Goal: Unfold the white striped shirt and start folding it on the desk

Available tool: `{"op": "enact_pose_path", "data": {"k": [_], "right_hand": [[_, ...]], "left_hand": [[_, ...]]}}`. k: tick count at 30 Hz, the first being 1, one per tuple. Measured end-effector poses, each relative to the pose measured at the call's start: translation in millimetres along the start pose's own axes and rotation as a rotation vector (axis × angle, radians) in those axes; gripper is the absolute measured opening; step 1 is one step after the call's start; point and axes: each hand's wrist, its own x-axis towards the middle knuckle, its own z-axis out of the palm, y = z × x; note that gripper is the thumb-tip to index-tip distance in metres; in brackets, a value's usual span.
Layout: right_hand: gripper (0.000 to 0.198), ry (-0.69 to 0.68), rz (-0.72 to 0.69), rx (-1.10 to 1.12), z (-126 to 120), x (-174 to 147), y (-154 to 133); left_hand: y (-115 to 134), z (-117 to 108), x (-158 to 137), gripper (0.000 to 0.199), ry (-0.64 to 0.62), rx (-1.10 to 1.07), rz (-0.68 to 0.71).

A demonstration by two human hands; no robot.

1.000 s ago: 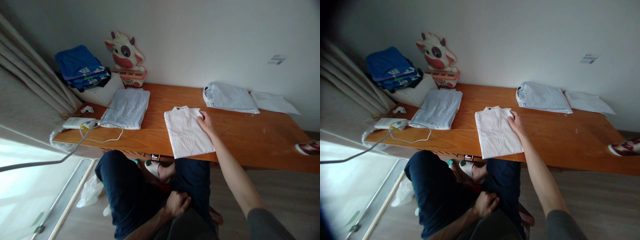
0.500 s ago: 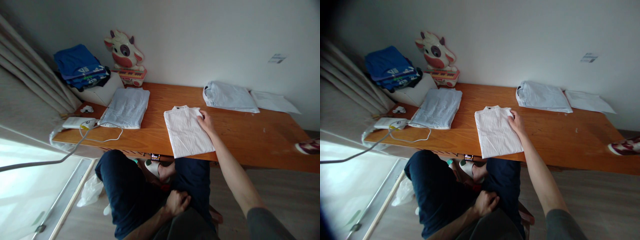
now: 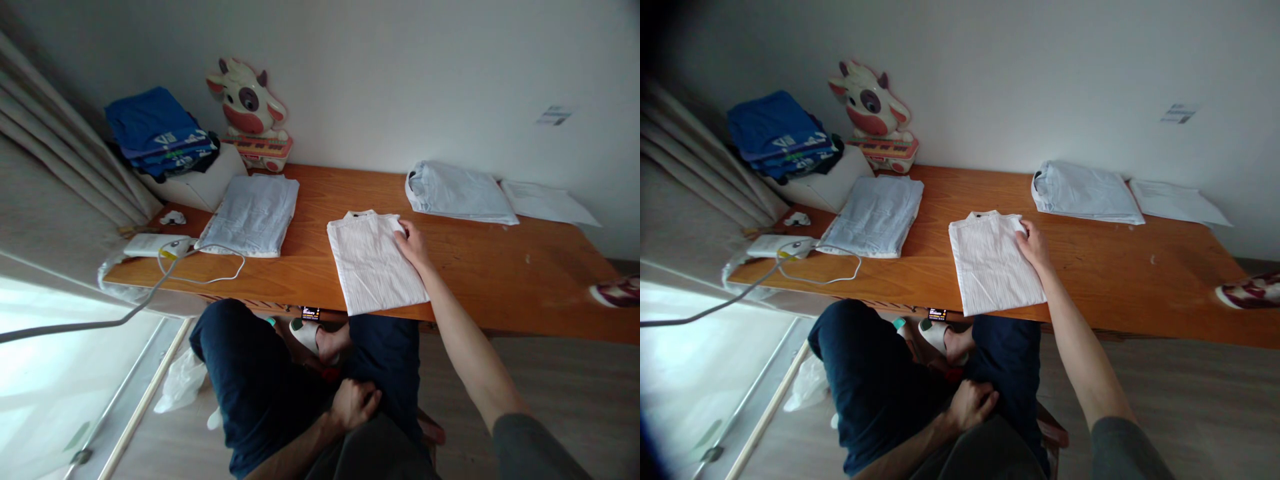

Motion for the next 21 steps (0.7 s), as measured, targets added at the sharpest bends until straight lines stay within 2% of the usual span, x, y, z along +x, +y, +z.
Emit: {"op": "enact_pose_path", "data": {"k": [21], "right_hand": [[0.052, -0.025, 0.045, -0.005, -4.1, -1.1, -10.0]], "left_hand": [[2.5, -8.0, -0.6, 0.065, -0.009, -0.063, -0.029]]}}
